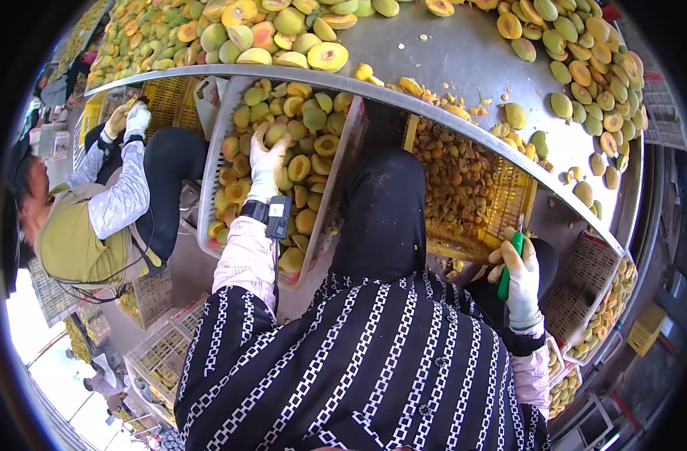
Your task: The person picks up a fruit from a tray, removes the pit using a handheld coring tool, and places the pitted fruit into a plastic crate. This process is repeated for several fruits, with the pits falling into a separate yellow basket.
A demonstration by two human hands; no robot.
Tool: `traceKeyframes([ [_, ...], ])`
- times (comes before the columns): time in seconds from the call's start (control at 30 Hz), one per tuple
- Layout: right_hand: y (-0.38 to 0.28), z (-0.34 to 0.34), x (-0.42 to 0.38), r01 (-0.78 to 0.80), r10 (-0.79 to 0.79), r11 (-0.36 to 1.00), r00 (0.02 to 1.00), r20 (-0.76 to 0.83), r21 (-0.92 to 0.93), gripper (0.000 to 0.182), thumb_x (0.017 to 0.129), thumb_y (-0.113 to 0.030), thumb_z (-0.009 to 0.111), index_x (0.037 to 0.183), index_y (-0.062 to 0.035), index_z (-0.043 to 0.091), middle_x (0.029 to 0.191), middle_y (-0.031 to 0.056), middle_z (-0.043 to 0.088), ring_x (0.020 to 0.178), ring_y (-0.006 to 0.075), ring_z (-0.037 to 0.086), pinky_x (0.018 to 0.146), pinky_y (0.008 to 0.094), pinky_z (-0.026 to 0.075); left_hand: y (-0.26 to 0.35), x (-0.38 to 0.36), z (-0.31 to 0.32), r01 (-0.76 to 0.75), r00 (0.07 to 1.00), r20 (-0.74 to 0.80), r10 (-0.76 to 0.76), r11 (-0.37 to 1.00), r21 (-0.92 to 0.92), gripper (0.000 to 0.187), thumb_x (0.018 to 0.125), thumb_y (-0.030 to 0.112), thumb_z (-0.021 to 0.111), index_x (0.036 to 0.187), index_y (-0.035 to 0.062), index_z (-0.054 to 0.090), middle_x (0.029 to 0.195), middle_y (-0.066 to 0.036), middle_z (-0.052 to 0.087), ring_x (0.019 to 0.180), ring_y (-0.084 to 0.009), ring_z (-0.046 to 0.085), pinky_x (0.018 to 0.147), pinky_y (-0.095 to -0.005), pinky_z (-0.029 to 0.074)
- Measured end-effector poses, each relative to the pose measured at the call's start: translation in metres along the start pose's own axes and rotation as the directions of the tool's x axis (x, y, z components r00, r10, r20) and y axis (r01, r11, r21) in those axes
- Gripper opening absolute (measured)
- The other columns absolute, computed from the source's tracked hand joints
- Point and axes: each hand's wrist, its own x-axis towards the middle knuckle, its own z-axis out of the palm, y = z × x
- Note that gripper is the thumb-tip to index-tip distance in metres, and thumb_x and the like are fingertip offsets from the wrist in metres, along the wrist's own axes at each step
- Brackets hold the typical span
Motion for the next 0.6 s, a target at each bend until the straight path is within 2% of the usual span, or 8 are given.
traceKeyframes([
  [0.03,0.000,0.001,0.002,0.005,-0.005,1.000,1.000,0.002,-0.014,0.034,0.094,-0.015,0.052,0.123,0.0013,0.046,0.077,0.0060,0.060,0.050,0.0089,0.051,0.047,0.0205,0.044,-0.006,0.001,-0.001,-0.142,0.989,0.026,0.148,0.862,0.486,0.064,0.071,0.024,0.079,0.127,0.0095,0.052,0.128,-0.010,0.051,0.114,-0.0259,0.050,0.096,-0.0365,0.042],
  [0.07,0.000,0.004,0.003,-0.004,0.004,1.000,1.000,-0.004,-0.013,0.034,0.094,-0.015,0.052,0.123,0.0013,0.046,0.077,0.0060,0.060,0.050,0.0089,0.051,0.047,0.0205,0.044,-0.008,0.001,-0.002,-0.244,0.957,0.125,0.263,0.488,0.838,0.066,0.069,0.026,0.079,0.127,0.0111,0.052,0.132,-0.013,0.048,0.117,-0.0303,0.049,0.100,-0.0389,0.040],
  [0.1,-0.001,0.005,0.004,-0.010,0.010,1.000,1.000,-0.010,-0.012,0.034,0.094,-0.015,0.052,0.123,0.0013,0.046,0.078,0.0061,0.060,0.049,0.0088,0.051,0.048,0.0205,0.044,-0.014,-0.005,-0.001,-0.180,0.978,0.115,0.175,0.424,0.887,0.063,0.067,0.030,0.078,0.124,0.0144,0.055,0.136,-0.016,0.043,0.122,-0.0360,0.044,0.104,-0.0420,0.037],
  [0.33,-0.008,0.009,0.018,-0.044,0.043,0.999,0.999,-0.017,-0.022,0.034,0.093,-0.016,0.053,0.122,0.0017,0.046,0.078,0.0061,0.059,0.050,0.0098,0.052,0.048,0.0216,0.045,-0.049,-0.003,-0.018,-0.220,0.951,0.069,0.301,0.503,0.836,0.045,0.072,0.019,0.073,0.112,0.0057,0.058,0.113,-0.025,0.053,0.107,-0.0421,0.051,0.095,-0.0440,0.041],
  [0.43,-0.026,0.005,0.018,-0.068,0.068,0.998,0.997,0.043,0.002,0.036,0.093,-0.018,0.054,0.122,0.0012,0.047,0.078,0.0064,0.060,0.051,0.0106,0.055,0.048,0.0223,0.045,-0.033,0.001,-0.007,-0.178,0.971,0.111,0.212,0.326,0.928,0.040,0.072,0.022,0.073,0.107,0.0076,0.059,0.106,-0.022,0.057,0.099,-0.0406,0.055,0.087,-0.0456,0.045],
  [0.5,-0.028,-0.001,0.024,-0.055,0.050,0.997,0.995,0.087,0.055,0.038,0.093,-0.018,0.053,0.125,0.0014,0.046,0.078,0.0063,0.060,0.052,0.0106,0.055,0.049,0.0224,0.045,-0.014,0.007,-0.006,-0.151,0.988,0.127,0.092,0.340,0.928,0.038,0.073,0.026,0.071,0.105,0.0080,0.061,0.105,-0.020,0.059,0.098,-0.0379,0.056,0.087,-0.0441,0.046],
  [0.57,-0.029,-0.008,0.027,-0.047,0.034,0.993,0.993,0.111,0.111,0.042,0.093,-0.020,0.053,0.128,0.0009,0.044,0.077,0.0060,0.059,0.051,0.0103,0.054,0.048,0.0228,0.045,0.004,0.001,0.002,-0.270,0.949,0.157,0.273,0.449,0.852,0.035,0.081,0.027,0.068,0.106,0.0038,0.062,0.104,-0.019,0.061,0.099,-0.0324,0.058,0.087,-0.0399,0.047],
  [0.6,-0.029,-0.013,0.029,-0.032,0.020,0.990,0.996,0.092,0.137,0.042,0.093,-0.020,0.053,0.128,0.0009,0.044,0.077,0.0060,0.059,0.051,0.0103,0.054,0.048,0.0228,0.045,0.027,-0.014,0.022,-0.427,0.862,0.237,0.448,0.389,0.817,0.026,0.085,0.019,0.065,0.105,0.0027,0.063,0.104,-0.018,0.063,0.097,-0.0307,0.060,0.085,-0.0377,0.049],
])
